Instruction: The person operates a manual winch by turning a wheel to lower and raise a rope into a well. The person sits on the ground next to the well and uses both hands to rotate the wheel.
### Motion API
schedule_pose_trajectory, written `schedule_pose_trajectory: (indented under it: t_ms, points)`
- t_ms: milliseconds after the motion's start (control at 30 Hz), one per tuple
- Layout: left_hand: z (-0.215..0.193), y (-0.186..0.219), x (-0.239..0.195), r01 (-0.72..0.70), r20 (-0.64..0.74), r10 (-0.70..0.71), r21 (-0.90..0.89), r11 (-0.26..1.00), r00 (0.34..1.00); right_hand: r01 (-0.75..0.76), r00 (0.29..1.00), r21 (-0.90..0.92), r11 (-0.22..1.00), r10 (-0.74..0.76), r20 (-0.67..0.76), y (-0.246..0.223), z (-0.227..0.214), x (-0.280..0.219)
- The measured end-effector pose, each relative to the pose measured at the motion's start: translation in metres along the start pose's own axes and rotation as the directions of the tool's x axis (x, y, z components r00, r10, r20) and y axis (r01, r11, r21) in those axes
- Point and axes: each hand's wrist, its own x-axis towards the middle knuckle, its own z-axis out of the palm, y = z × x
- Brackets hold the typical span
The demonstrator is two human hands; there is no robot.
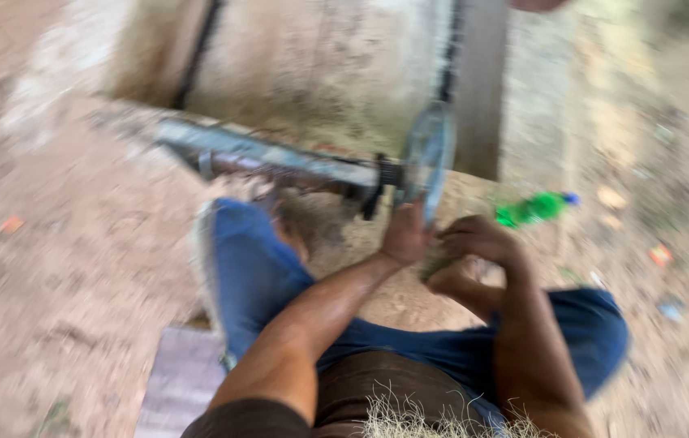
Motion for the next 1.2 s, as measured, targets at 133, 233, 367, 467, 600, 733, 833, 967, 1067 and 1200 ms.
schedule_pose_trajectory:
  t_ms: [133, 233, 367, 467, 600, 733, 833, 967, 1067, 1200]
  points:
    - [0.017, -0.007, -0.006, 0.058, -0.002, -0.058, -0.056, 0.997, 0.998, -0.190, 0.857, 0.711, 0.677, 0.468, -0.217, 0.009, -0.027, -0.005]
    - [0.014, 0.003, -0.002, 0.189, 0.196, -0.177, -0.044, 0.981, 0.964, 0.067, 0.819, 0.773, 0.630, 0.409, -0.404, -0.006, -0.041, 0.009]
    - [-0.013, 0.005, 0.010, 0.358, 0.383, -0.295, -0.105, 0.928, 0.875, 0.066, 0.752, 0.804, 0.591, 0.500, -0.429, -0.029, -0.055, 0.063]
    - [-0.011, 0.013, 0.001, 0.257, 0.309, -0.193, -0.183, 0.949, 0.931, 0.002, 0.690, 0.820, 0.573, 0.592, -0.416, -0.028, -0.058, 0.084]
    - [-0.001, 0.000, -0.005, 0.127, 0.199, -0.096, -0.151, 0.980, 0.975, -0.119, 0.549, 0.841, 0.528, 0.741, -0.387, -0.014, -0.067, 0.130]
    - [0.012, -0.007, -0.010, 0.190, 0.289, -0.124, -0.212, 0.959, 0.949, -0.113, 0.607, 0.901, 0.420, 0.747, -0.272, -0.014, -0.067, 0.154]
    - [0.019, -0.009, -0.015, 0.114, 0.204, -0.084, -0.139, 0.984, 0.975, -0.334, 0.525, 0.762, 0.554, 0.781, -0.337, -0.021, -0.063, 0.157]
    - [0.017, -0.012, -0.018, 0.053, 0.125, -0.037, -0.121, 0.991, 0.991, -0.508, 0.508, 0.426, 0.749, 0.660, -0.554, -0.034, -0.057, 0.165]
    - [0.016, -0.011, -0.017, 0.120, 0.234, -0.084, -0.147, 0.982, 0.969, -0.515, 0.511, 0.371, 0.773, 0.624, -0.591, -0.045, -0.054, 0.163]
    - [0.016, -0.014, -0.016, 0.135, 0.254, -0.089, -0.167, 0.977, 0.963, -0.586, 0.503, 0.334, 0.738, 0.654, -0.565, -0.059, -0.049, 0.156]
